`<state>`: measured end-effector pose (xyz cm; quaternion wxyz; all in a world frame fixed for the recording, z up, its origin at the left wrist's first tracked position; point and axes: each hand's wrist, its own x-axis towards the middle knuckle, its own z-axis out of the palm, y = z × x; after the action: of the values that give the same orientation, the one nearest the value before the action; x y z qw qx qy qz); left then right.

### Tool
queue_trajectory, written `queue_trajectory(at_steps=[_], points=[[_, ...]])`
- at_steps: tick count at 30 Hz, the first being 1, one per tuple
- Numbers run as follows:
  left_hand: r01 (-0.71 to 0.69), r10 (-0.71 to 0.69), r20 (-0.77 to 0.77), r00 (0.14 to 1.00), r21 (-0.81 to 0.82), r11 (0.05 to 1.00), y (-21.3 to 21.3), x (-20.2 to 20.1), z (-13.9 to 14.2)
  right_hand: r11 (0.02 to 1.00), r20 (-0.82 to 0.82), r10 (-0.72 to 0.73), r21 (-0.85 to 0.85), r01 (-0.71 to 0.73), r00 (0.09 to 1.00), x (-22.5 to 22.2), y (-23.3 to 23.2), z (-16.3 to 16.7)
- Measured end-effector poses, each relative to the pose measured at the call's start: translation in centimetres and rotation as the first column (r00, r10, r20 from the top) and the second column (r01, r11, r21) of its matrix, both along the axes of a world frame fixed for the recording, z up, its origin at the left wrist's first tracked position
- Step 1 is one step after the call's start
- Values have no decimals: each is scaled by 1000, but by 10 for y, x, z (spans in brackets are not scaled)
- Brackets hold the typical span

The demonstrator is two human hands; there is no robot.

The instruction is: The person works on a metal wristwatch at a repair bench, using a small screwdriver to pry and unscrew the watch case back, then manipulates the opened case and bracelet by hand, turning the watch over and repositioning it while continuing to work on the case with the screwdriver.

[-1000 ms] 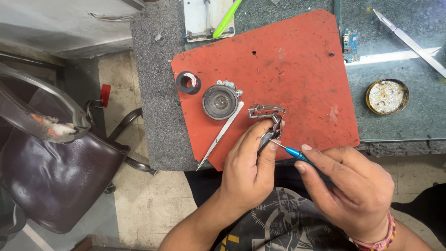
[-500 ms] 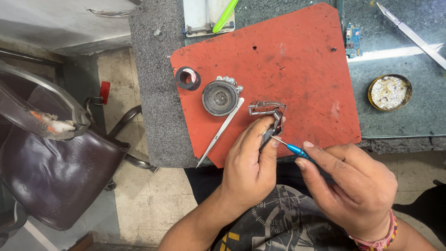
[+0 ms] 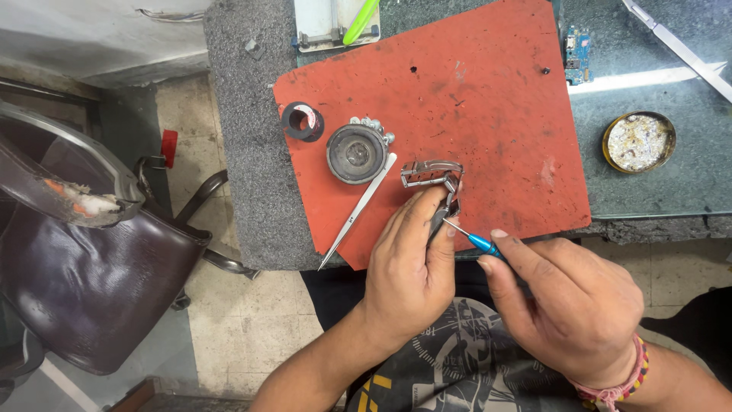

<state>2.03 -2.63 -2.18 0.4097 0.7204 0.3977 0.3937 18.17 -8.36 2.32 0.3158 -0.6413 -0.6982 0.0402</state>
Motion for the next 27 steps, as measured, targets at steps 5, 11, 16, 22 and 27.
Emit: queue_trajectory(at_steps=[5, 11, 16, 22, 27], points=[[3, -3, 0, 1000, 20, 1000, -1, 0, -1, 994, -100, -45, -106, 34, 994, 0, -2, -2], [10, -10, 2, 1000, 24, 1000, 0, -1, -2, 985, -162, -48, -174, 20, 986, -1, 0, 2], [14, -14, 15, 1000, 17, 1000, 0, -1, -2, 986, -181, -68, -162, 39, 981, -5, 2, 8], [10, -11, 17, 1000, 22, 1000, 1, -1, -2, 997, -120, -39, -69, 31, 992, -4, 5, 7], [19, -19, 15, 1000, 13, 1000, 2, -1, -2, 1000, -169, -13, -28, 8, 985, -4, 2, 8]])
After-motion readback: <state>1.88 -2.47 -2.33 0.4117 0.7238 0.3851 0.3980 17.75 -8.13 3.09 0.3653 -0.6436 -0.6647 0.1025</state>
